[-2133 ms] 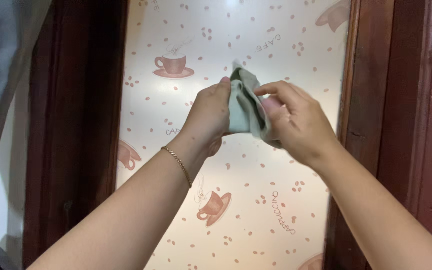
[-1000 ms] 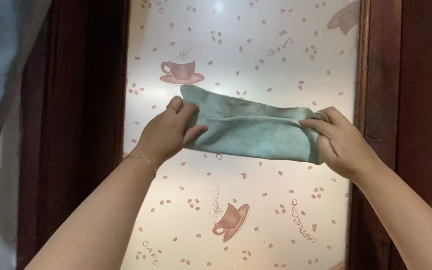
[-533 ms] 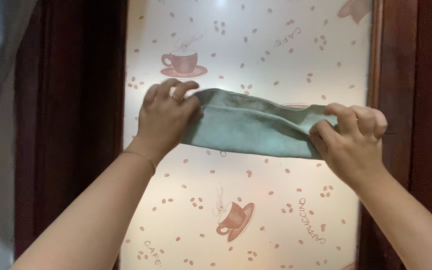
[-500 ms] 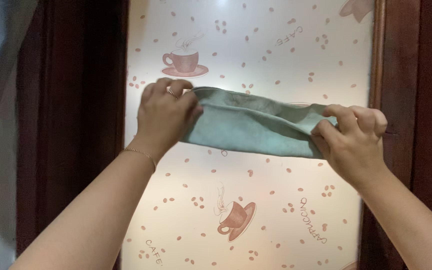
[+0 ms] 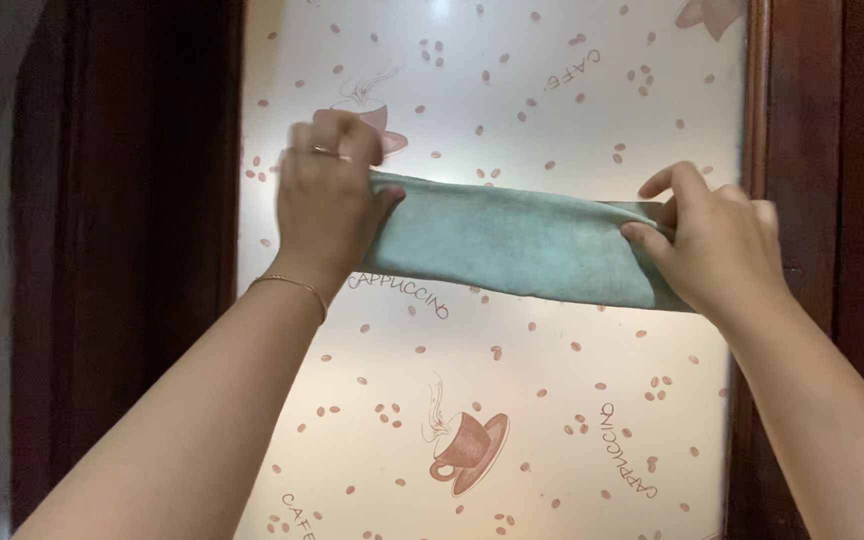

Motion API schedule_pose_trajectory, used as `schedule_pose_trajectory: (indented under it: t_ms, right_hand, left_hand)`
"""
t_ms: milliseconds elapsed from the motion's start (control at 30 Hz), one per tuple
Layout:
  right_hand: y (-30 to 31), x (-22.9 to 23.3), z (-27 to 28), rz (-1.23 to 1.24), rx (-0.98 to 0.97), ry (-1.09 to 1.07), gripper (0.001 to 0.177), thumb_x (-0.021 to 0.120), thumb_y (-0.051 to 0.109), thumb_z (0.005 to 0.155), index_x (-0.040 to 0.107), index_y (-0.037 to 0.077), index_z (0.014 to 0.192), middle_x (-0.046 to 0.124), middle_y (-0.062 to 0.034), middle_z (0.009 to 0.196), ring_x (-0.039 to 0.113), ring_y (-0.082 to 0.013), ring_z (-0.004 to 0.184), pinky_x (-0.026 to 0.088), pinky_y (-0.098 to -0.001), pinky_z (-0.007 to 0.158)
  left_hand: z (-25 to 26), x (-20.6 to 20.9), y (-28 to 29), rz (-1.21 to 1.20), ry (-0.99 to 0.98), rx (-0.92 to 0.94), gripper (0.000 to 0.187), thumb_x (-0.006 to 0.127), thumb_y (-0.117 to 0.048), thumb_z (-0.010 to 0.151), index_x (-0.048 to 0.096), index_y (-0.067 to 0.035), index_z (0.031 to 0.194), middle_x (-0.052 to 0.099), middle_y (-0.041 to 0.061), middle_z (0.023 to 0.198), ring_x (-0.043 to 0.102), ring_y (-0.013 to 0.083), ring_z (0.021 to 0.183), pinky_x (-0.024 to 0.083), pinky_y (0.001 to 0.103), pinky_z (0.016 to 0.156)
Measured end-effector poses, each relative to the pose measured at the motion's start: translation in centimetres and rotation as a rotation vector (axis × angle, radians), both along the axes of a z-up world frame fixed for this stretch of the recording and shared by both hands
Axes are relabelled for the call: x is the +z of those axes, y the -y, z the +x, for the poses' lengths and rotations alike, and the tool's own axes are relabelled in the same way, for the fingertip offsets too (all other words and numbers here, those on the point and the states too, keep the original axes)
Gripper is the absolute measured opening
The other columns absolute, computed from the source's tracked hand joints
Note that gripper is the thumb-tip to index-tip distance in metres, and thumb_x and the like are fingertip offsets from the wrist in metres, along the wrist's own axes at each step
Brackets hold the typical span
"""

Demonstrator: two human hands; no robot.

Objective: The person wipes a frosted glass window with a light blue cloth. They fold the cloth multiple times and wipe the surface in various directions, covering the entire visible area of the window.

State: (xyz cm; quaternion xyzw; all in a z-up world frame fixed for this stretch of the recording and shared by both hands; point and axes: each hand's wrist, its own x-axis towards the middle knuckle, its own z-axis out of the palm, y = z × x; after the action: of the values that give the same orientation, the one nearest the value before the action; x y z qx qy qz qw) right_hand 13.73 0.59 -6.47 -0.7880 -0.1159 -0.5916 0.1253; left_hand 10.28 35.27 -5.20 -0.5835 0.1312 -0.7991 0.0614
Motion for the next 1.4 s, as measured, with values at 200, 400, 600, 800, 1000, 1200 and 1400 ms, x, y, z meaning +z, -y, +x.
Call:
schedule_pose_trajectory:
  t_ms: [200, 400, 600, 800, 1000, 1200, 1400]
  right_hand:
    - [0.0, 0.8, -0.6, -0.051, -0.182, -0.036, 0.043, 0.075, 0.050, 0.085, 0.078, 0.015, 0.109, 0.070, -0.0131, 0.118, 0.059, -0.0303, 0.122, 0.047, -0.0437, 0.102]
    - [-0.4, 1.2, -2.2, 0.168, 0.090, -0.284, 0.038, 0.072, 0.040, 0.091, 0.069, 0.012, 0.118, 0.072, -0.0149, 0.107, 0.070, -0.0280, 0.097, 0.058, -0.0450, 0.081]
    - [2.1, 2.5, -3.0, 0.322, 0.616, -0.410, 0.025, 0.056, 0.028, 0.105, 0.061, 0.006, 0.115, 0.070, -0.0132, 0.090, 0.066, -0.0213, 0.075, 0.058, -0.0383, 0.063]
    - [-0.4, 3.8, -8.3, 0.141, 0.982, -0.483, 0.030, 0.069, 0.029, 0.099, 0.070, 0.007, 0.119, 0.072, -0.0123, 0.084, 0.064, -0.0188, 0.060, 0.053, -0.0345, 0.047]
    - [-9.3, 1.1, -13.8, -0.255, 0.587, -0.675, 0.048, 0.082, 0.043, 0.072, 0.080, 0.020, 0.114, 0.080, -0.0059, 0.090, 0.078, -0.0182, 0.070, 0.063, -0.0330, 0.058]
    - [-8.7, 0.1, -14.1, -0.411, 0.833, -0.915, 0.057, 0.082, 0.026, 0.076, 0.074, 0.011, 0.130, 0.081, -0.0096, 0.087, 0.071, -0.0221, 0.071, 0.061, -0.0374, 0.059]
    - [-3.9, 3.3, -12.6, -0.287, 0.908, -0.697, 0.054, 0.086, 0.025, 0.075, 0.074, 0.009, 0.125, 0.082, -0.0082, 0.094, 0.078, -0.0174, 0.083, 0.064, -0.0327, 0.070]
  left_hand:
    - [2.5, -0.5, 2.6, 0.149, -0.285, 0.221, 0.030, 0.069, -0.003, 0.079, 0.060, -0.008, 0.107, 0.064, 0.008, 0.101, 0.068, 0.0241, 0.087, 0.058, 0.037, 0.072]
    - [1.4, -0.5, 6.0, -0.031, -0.383, 0.164, 0.066, 0.076, -0.045, 0.082, 0.056, 0.000, 0.127, 0.065, 0.014, 0.102, 0.068, 0.0297, 0.085, 0.059, 0.040, 0.067]
    - [-1.0, -0.2, 7.7, -0.187, -0.931, -0.001, 0.038, 0.069, -0.040, 0.094, 0.076, -0.006, 0.108, 0.076, 0.015, 0.103, 0.073, 0.0290, 0.091, 0.059, 0.040, 0.081]
    - [-2.8, -1.9, 9.9, -0.653, -1.490, -1.088, 0.096, 0.032, -0.073, 0.091, 0.062, 0.015, 0.112, 0.075, 0.029, 0.101, 0.078, 0.0396, 0.081, 0.067, 0.043, 0.069]
    - [-1.8, -3.0, 9.4, -0.840, -1.430, -2.021, 0.090, 0.038, -0.079, 0.081, 0.063, -0.001, 0.120, 0.072, 0.019, 0.105, 0.074, 0.0283, 0.093, 0.064, 0.038, 0.074]
    - [2.3, -3.4, 5.0, -0.549, -1.384, -1.893, 0.040, 0.058, -0.006, 0.088, 0.053, 0.010, 0.124, 0.065, 0.020, 0.104, 0.069, 0.0327, 0.089, 0.062, 0.049, 0.085]
    - [-5.3, -1.8, 3.8, -0.341, -1.509, -1.401, 0.040, 0.050, -0.016, 0.095, 0.067, 0.001, 0.126, 0.074, 0.016, 0.112, 0.075, 0.0249, 0.095, 0.066, 0.040, 0.081]
